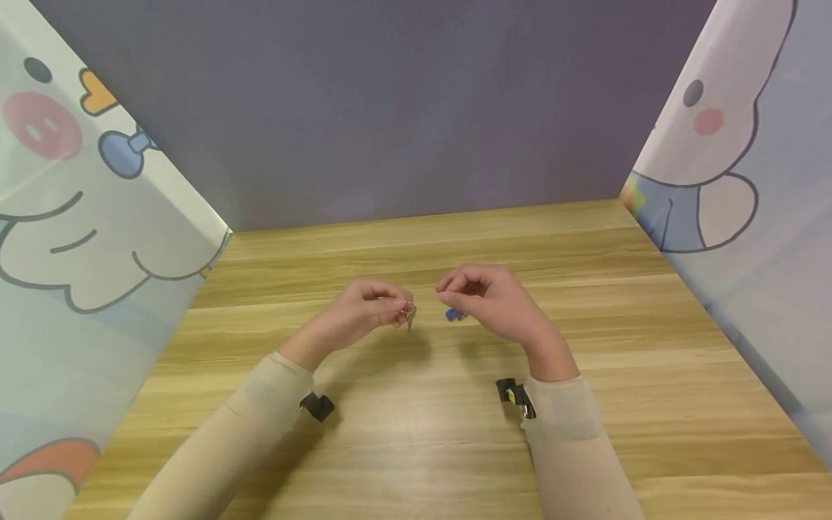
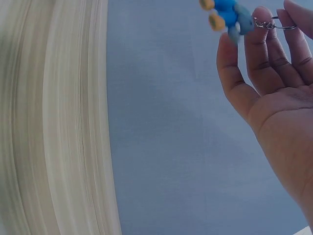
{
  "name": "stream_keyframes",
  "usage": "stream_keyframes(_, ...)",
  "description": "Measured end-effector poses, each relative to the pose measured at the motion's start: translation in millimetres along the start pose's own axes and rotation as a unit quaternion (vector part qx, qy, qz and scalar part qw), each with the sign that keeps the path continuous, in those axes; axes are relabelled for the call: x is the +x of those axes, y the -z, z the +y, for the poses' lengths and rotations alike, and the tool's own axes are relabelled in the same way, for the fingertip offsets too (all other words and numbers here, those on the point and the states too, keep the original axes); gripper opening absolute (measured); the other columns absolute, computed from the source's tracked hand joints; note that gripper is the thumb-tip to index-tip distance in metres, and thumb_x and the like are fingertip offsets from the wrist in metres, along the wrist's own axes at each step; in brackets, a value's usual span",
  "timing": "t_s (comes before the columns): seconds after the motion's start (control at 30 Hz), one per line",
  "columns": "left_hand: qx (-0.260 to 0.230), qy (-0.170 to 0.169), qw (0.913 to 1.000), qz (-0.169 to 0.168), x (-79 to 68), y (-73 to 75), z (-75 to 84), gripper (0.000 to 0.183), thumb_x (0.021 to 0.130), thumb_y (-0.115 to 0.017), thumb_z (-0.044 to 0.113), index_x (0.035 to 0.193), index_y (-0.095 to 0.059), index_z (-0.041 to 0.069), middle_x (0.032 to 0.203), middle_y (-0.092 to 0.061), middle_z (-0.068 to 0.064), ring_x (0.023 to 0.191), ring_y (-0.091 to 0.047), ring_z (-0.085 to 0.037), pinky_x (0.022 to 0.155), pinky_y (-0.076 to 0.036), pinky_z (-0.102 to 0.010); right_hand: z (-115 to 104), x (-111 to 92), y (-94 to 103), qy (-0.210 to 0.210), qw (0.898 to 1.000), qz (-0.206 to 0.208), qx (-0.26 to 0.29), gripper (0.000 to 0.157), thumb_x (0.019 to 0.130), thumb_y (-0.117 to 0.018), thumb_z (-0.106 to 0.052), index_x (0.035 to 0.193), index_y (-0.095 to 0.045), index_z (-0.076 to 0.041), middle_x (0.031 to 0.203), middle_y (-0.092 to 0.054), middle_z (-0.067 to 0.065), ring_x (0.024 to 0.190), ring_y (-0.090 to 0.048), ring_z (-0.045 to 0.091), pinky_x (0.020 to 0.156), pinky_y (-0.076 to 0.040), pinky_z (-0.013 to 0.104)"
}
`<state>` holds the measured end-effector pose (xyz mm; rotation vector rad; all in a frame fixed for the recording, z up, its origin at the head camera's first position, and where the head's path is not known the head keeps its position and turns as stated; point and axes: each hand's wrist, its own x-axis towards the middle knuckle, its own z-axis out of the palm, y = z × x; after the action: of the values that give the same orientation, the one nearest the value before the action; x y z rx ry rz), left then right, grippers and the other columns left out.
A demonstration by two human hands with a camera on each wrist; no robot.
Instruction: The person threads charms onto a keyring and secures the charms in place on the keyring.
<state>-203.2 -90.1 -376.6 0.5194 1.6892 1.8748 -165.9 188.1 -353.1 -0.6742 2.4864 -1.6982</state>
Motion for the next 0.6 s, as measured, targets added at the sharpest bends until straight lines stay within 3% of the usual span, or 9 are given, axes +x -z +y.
stream_keyframes(0.1,-0.066,-0.006,0.9978,0.001,-0.9,-4.1,4.7,0.027,0.104,-0.055,-0.003,0.097,-0.078,0.011,0.106,-0.071,-0.004,0.090,-0.071,-0.014,0.088,-0.062,-0.027,-0.9,-0.4,-0.4,0.000,1.000,0.002,0.000,0.011,0.102,-0.072,-0.013,0.094,-0.073,-0.006,0.122,-0.072,0.012,0.105,-0.072,0.012,0.085,-0.062,0.027)
stream_keyframes(0.17,-0.082,-0.015,0.9965,-0.007,-1.8,-6.2,7.0,0.032,0.104,-0.054,-0.004,0.095,-0.079,0.014,0.107,-0.068,-0.003,0.091,-0.072,-0.014,0.091,-0.062,-0.028,-1.7,-0.8,-0.4,0.002,1.000,0.003,-0.003,0.011,0.102,-0.072,-0.012,0.093,-0.073,-0.006,0.122,-0.072,0.012,0.106,-0.072,0.011,0.086,-0.061,0.026)
stream_keyframes(0.37,-0.067,-0.056,0.9956,-0.032,-4.1,-10.6,9.9,0.039,0.105,-0.049,-0.007,0.096,-0.078,0.018,0.104,-0.064,0.002,0.087,-0.058,-0.013,0.081,-0.051,-0.026,-5.9,-1.8,0.0,0.004,1.000,0.001,-0.006,0.013,0.102,-0.073,-0.015,0.095,-0.073,-0.005,0.122,-0.072,0.010,0.105,-0.072,0.013,0.088,-0.060,0.025)
stream_keyframes(0.6,-0.059,-0.062,0.9959,-0.031,-4.7,-14.3,11.6,0.021,0.107,-0.050,0.001,0.102,-0.069,0.009,0.087,-0.063,0.002,0.075,-0.051,-0.014,0.070,-0.042,-0.027,-8.0,-1.1,-1.5,0.022,1.000,0.006,-0.002,0.010,0.102,-0.073,-0.012,0.094,-0.074,-0.006,0.121,-0.073,0.013,0.106,-0.073,0.012,0.088,-0.059,0.023)
